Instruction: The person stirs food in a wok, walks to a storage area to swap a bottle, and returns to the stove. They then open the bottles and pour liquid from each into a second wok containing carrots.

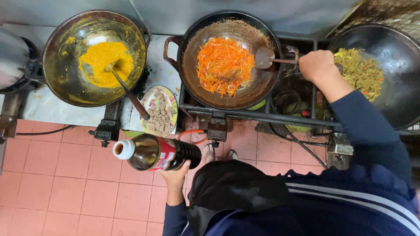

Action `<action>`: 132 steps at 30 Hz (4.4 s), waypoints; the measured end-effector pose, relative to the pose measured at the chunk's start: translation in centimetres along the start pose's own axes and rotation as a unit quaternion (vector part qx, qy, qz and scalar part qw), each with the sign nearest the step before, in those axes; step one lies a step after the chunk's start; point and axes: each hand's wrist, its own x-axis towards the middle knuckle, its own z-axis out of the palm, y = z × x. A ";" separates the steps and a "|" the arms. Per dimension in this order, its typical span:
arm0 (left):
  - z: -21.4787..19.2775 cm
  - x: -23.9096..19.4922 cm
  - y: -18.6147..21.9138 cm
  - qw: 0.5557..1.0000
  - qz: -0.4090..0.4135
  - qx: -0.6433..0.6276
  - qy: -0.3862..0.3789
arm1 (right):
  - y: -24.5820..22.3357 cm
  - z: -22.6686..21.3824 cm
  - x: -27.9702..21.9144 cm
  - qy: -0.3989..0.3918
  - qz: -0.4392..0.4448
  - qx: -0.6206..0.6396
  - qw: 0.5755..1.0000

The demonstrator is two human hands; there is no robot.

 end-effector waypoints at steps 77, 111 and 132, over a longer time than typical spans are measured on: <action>-5.9 6.7 -0.3 0.998 0.021 -0.042 -0.037 | -11.4 -3.4 -4.8 -0.044 -0.015 0.129 0.991; 0.6 5.5 2.1 0.998 0.031 -0.044 0.033 | -5.6 1.3 7.6 -0.037 -0.019 0.061 0.997; -5.1 5.2 2.8 0.998 0.043 -0.051 0.018 | -8.7 3.2 2.9 -0.112 -0.005 0.155 0.982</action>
